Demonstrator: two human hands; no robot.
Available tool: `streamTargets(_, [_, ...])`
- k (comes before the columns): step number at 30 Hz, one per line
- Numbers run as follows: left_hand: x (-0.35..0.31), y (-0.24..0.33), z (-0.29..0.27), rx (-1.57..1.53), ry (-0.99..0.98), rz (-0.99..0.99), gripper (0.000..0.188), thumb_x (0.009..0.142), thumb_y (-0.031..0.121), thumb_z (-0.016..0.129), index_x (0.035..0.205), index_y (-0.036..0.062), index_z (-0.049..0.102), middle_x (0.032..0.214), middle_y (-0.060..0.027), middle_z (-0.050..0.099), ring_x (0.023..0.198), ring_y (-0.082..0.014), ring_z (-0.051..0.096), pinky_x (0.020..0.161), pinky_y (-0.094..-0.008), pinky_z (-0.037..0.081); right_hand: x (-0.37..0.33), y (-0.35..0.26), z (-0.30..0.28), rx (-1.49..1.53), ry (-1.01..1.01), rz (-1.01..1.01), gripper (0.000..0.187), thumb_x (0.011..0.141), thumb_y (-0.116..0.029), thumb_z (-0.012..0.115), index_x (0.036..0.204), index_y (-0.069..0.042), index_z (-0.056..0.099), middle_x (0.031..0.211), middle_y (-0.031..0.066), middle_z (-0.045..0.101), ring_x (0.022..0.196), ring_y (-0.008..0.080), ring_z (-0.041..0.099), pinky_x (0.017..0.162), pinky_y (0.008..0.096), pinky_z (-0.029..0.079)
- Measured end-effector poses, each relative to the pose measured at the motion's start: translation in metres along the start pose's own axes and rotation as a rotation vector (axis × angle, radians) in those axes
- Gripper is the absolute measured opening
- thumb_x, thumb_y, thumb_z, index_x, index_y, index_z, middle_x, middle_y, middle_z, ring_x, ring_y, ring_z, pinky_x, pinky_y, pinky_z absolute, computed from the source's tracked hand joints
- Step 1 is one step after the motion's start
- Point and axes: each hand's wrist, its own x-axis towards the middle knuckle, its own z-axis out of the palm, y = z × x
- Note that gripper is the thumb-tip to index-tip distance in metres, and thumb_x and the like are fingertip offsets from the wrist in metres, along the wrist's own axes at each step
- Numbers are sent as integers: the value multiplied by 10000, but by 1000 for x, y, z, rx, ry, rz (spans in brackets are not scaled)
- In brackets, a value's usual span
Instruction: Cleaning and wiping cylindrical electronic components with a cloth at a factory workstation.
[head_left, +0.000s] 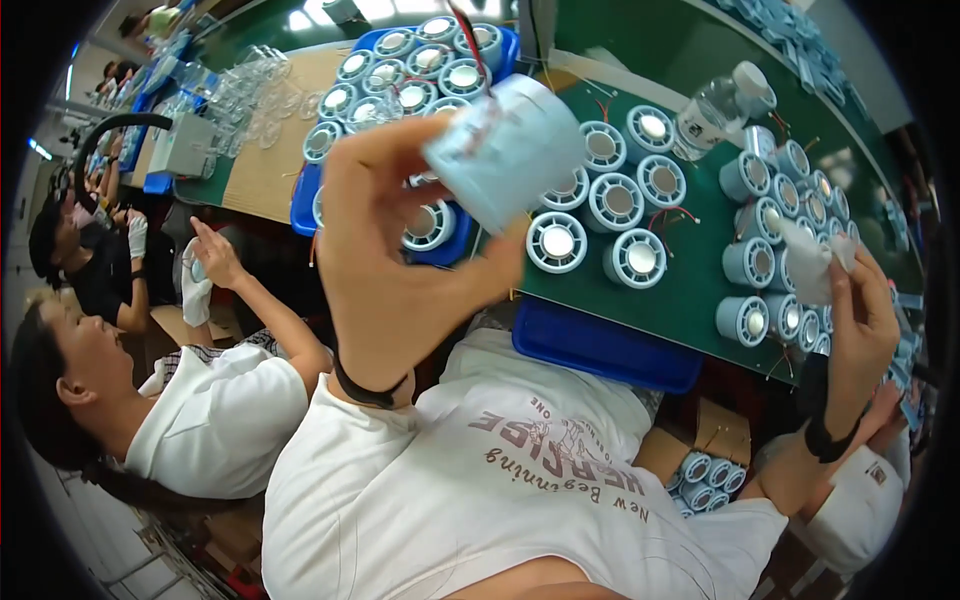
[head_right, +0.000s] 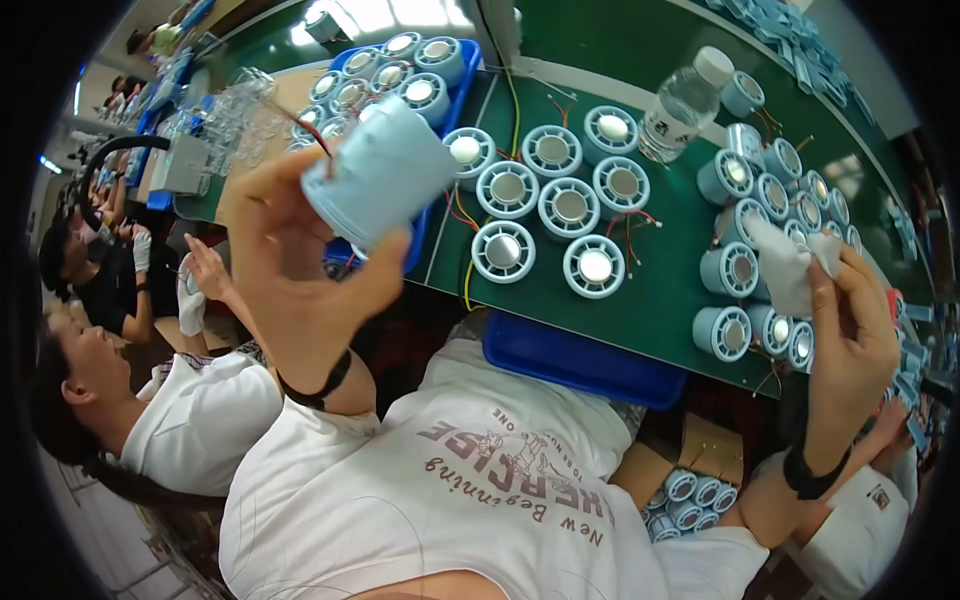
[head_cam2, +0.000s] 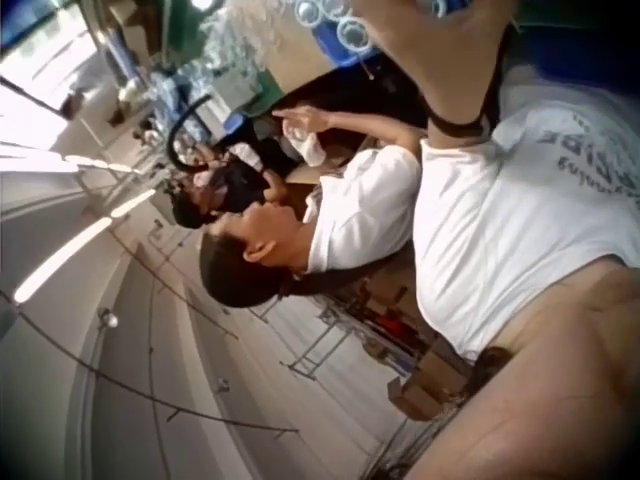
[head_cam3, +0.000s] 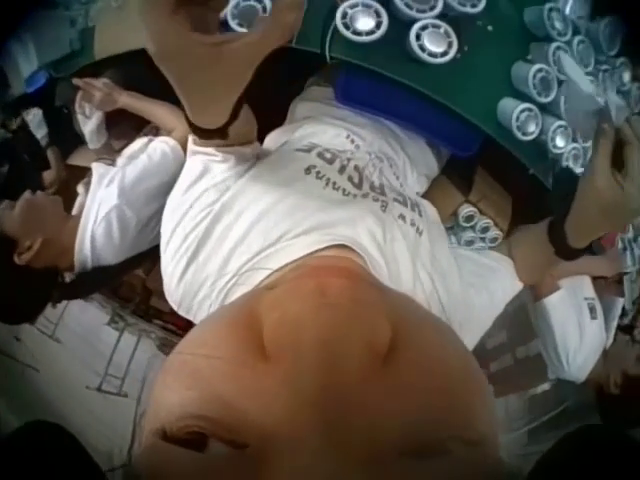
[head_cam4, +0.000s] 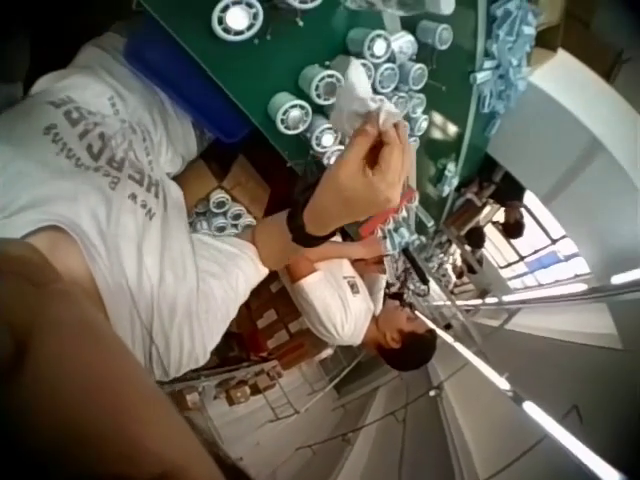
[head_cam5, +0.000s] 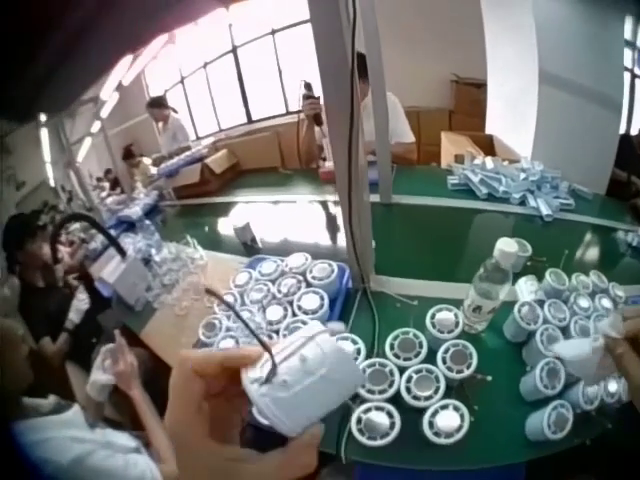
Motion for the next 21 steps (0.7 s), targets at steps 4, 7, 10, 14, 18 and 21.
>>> streamTargets(4, [32, -12, -52, 387, 275, -137, 488, 730, 101, 753, 1163, 2, 552, 926, -83, 630, 827, -142, 621, 728, -259, 511, 59, 38, -5, 118, -138, 97, 249, 909, 12, 543, 1131, -14, 653, 1072, 104, 668, 925, 140, 631, 842, 242, 485])
streamTargets(7, [46, -18, -50, 603, 156, -28, 449, 728, 127, 739, 1122, -17, 578, 868, -101, 622, 788, -181, 618, 720, -288, 511, 114, 64, 21, 81, -129, -58, 362, 852, 67, 411, 1118, -10, 644, 1020, 108, 681, 959, 161, 642, 887, 254, 467])
streamTargets(10, [68, -31, -23, 678, 15, 28, 428, 722, 144, 727, 1089, -34, 598, 836, -124, 619, 763, -226, 614, 712, -321, 511, 176, 115, 40, -17, -195, -178, 368, 778, 41, 360, 995, 24, 657, 977, 115, 686, 960, 200, 645, 890, 280, 461])
streamTargets(14, [96, -76, 16, 797, -120, -5, 430, 719, 166, 715, 1068, -63, 609, 843, -162, 628, 761, -298, 610, 710, -376, 511, 240, 174, 82, -350, -421, -51, 379, 829, -239, 529, 1120, -25, 646, 1122, 175, 660, 1056, 286, 622, 928, 370, 468])
streamTargets(18, [113, -121, 20, 1156, -215, -64, 439, 747, 214, 696, 1061, -80, 613, 896, -196, 641, 795, -349, 616, 740, -416, 512, 250, 198, 146, -281, -551, 211, 678, 768, -460, 636, 1319, -78, 541, 1306, 194, 565, 1180, 316, 560, 1001, 384, 445])
streamTargets(21, [119, -136, 27, 1286, -231, -81, 473, 768, 265, 702, 1089, -71, 614, 924, -197, 638, 827, -373, 607, 780, -433, 503, 257, 231, 163, -485, -572, 61, 766, 694, -471, 714, 1323, -74, 529, 1290, 203, 570, 1158, 314, 570, 961, 377, 472])
